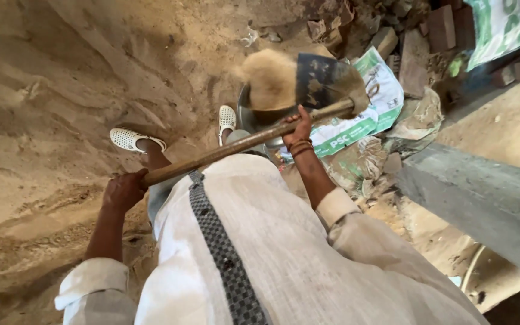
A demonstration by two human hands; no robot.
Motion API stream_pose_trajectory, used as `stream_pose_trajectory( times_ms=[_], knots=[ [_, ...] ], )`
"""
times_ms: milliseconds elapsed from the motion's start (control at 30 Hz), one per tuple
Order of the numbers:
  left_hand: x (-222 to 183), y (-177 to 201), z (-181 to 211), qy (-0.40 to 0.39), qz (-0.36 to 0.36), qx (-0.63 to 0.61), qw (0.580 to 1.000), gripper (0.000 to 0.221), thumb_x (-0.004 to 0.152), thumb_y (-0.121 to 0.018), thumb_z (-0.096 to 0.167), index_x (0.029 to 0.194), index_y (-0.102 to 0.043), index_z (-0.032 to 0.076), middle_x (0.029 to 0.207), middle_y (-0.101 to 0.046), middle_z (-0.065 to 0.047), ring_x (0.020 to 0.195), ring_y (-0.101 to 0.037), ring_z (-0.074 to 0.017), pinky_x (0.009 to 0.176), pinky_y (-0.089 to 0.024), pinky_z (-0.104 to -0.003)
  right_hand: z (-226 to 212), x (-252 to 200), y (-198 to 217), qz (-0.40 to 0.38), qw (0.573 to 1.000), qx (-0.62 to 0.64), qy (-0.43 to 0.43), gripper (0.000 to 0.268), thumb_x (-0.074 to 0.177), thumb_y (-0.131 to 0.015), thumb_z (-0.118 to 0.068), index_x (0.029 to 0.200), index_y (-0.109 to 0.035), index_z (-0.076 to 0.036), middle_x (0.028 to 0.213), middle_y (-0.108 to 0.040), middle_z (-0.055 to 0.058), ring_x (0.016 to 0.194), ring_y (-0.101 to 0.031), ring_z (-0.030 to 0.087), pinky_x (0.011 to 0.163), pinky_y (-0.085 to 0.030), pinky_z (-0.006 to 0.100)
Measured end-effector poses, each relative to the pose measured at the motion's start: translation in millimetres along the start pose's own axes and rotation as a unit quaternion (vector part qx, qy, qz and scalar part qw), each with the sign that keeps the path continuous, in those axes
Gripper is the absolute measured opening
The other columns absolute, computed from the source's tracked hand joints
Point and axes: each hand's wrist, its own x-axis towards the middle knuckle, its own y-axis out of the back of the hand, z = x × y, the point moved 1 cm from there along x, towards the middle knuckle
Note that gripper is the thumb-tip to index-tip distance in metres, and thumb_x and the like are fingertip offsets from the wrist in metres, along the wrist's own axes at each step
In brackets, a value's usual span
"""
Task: The person digs into a sand wall with a hoe, then uses a shovel to scoop loosened sand into a metal basin. They repeat digging and shoveling, moving the filled basin aside and continuing to loosen sand from the face of the pit.
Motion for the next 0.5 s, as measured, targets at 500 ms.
stream_pose_trajectory(
  times_ms=[500],
  knots=[
    [-56.2, -9.2, -19.7, 0.050, 0.037, -0.058, 0.996, 0.043, 0.086, -0.072, 0.025, 0.129, -0.066, 0.030, 0.111, -0.077, -0.003, 0.100, -0.074, -0.0260, 0.086, -0.060, -0.042, 42.9, 17.7, -20.4, -0.005, 0.994, -0.083, -0.070, 0.035, 0.083, -0.075, -0.019, 0.063, -0.047, -0.015, 0.058, -0.051, 0.002, 0.056, -0.053, 0.019, 0.064, -0.053, 0.039]
  ],
)
